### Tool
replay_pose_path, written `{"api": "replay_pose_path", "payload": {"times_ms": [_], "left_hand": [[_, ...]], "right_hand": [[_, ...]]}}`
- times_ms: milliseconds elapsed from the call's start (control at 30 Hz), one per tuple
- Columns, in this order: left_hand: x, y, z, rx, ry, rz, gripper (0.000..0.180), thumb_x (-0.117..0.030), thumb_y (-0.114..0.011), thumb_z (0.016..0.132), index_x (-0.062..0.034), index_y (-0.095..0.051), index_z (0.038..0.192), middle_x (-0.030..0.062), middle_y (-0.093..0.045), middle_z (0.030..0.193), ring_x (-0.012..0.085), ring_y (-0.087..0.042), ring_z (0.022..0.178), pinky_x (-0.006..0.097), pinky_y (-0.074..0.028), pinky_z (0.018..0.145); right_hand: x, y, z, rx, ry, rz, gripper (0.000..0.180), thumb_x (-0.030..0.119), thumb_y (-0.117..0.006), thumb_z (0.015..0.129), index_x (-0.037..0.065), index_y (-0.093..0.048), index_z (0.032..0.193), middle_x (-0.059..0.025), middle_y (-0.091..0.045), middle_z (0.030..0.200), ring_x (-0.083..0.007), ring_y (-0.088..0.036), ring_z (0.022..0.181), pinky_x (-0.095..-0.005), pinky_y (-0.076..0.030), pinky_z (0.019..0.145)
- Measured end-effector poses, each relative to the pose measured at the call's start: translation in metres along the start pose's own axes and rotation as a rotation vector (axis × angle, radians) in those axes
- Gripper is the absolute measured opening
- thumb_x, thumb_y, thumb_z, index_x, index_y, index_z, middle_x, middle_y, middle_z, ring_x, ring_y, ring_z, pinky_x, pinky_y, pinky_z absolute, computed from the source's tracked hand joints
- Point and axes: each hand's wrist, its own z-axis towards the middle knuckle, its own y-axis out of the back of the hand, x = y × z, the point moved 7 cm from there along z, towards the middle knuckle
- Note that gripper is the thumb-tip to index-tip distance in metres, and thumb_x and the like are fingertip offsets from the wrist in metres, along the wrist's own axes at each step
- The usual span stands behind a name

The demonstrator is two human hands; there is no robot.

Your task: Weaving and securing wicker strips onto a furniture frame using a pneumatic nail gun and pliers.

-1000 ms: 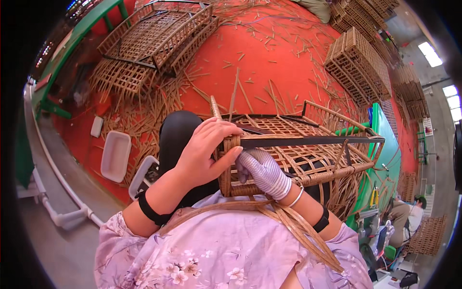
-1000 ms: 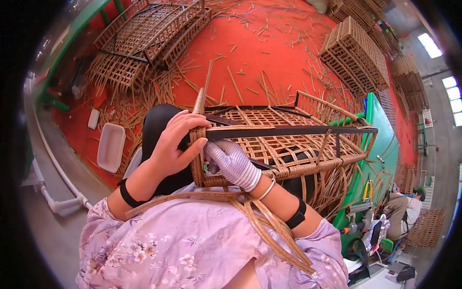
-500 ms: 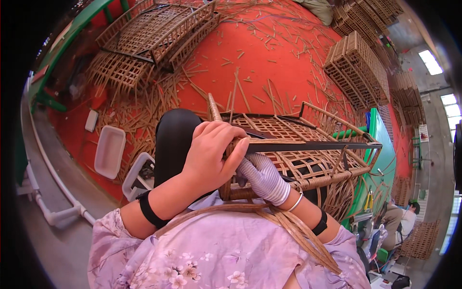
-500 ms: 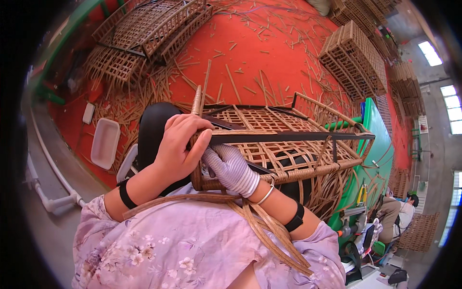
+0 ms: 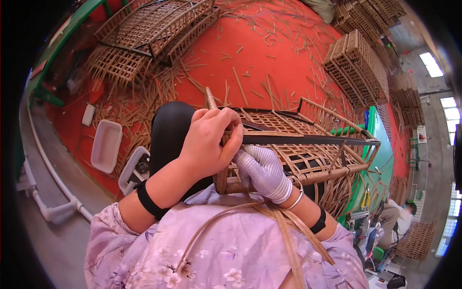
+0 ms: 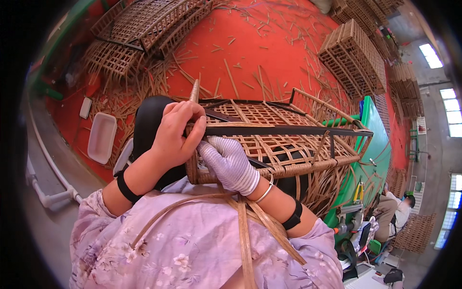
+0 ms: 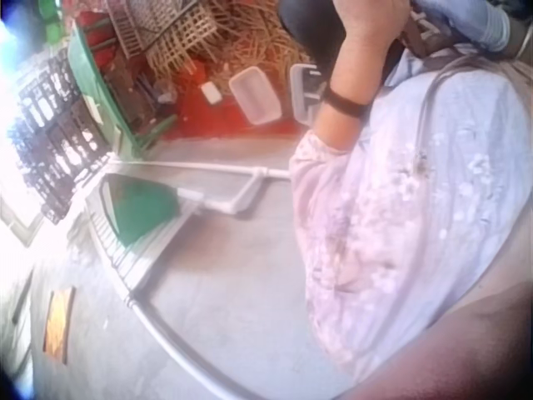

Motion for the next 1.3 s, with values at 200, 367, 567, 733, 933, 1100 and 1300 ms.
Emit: {"api": "replay_pose_path", "payload": {"times_ms": [200,367,567,733,933,1100,1300], "left_hand": [[0.001,0.0,-0.007,0.098,-0.047,-0.028,0.015,-0.012,-0.05,0.095,-0.004,-0.062,0.094,0.0065,-0.061,0.082,0.0244,-0.057,0.082,0.036,-0.038,0.083],[-0.003,0.003,-0.007,0.067,-0.065,0.034,0.016,-0.012,-0.049,0.096,-0.0044,-0.063,0.094,0.0073,-0.063,0.085,0.0246,-0.058,0.084,0.036,-0.038,0.085],[-0.017,0.009,-0.007,0.079,-0.22,0.229,0.015,-0.008,-0.055,0.089,-0.006,-0.064,0.101,0.0079,-0.066,0.092,0.0258,-0.061,0.094,0.04,-0.041,0.09],[-0.023,0.015,-0.004,0.214,-0.252,0.259,0.031,-0.018,-0.068,0.079,-0.007,-0.063,0.108,0.008,-0.064,0.099,0.0266,-0.061,0.098,0.042,-0.042,0.097],[-0.024,0.014,0.005,0.262,-0.238,0.249,0.038,-0.017,-0.074,0.068,-0.009,-0.064,0.105,0.007,-0.063,0.094,0.0273,-0.061,0.096,0.042,-0.044,0.094],[-0.026,0.009,0.007,0.244,-0.301,0.337,0.025,-0.02,-0.072,0.072,-0.0094,-0.064,0.094,0.0048,-0.062,0.088,0.0246,-0.061,0.086,0.038,-0.045,0.088],[-0.027,0.007,0.015,0.194,-0.329,0.255,0.012,-0.02,-0.068,0.081,-0.009,-0.065,0.077,0.0037,-0.062,0.075,0.0225,-0.06,0.075,0.036,-0.045,0.084]], "right_hand": [[-0.001,0.005,-0.005,0.06,-0.149,0.019,0.026,0.022,-0.058,0.096,-0.001,-0.063,0.083,-0.0019,-0.051,0.059,-0.0081,-0.045,0.057,-0.0282,-0.04,0.052],[0.017,0.011,-0.006,0.046,0.011,-0.03,0.025,0.022,-0.061,0.095,0.0,-0.063,0.082,0.0012,-0.05,0.059,-0.0067,-0.046,0.054,-0.0272,-0.04,0.049],[0.028,0.021,-0.01,-0.062,-0.002,0.175,0.023,0.019,-0.061,0.096,0.0,-0.065,0.085,0.004,-0.053,0.064,-0.0029,-0.043,0.054,-0.0221,-0.035,0.047],[0.035,0.019,-0.01,-0.099,-0.002,0.244,0.021,0.02,-0.061,0.096,0.002,-0.065,0.087,0.0047,-0.052,0.062,-0.0007,-0.042,0.051,-0.0196,-0.032,0.045],[0.043,0.017,-0.014,-0.099,0.051,0.233,0.021,0.021,-0.061,0.096,0.002,-0.065,0.087,0.0049,-0.051,0.059,-0.0002,-0.041,0.048,-0.0192,-0.03,0.043],[0.05,0.015,-0.018,-0.09,0.076,0.201,0.018,0.018,-0.063,0.095,0.002,-0.067,0.09,0.005,-0.051,0.06,-0.0003,-0.041,0.049,-0.0187,-0.031,0.044],[0.051,0.021,-0.017,-0.112,0.076,0.297,0.017,0.018,-0.064,0.094,0.002,-0.069,0.094,0.0052,-0.053,0.061,-0.0002,-0.041,0.049,-0.0187,-0.031,0.044]]}}
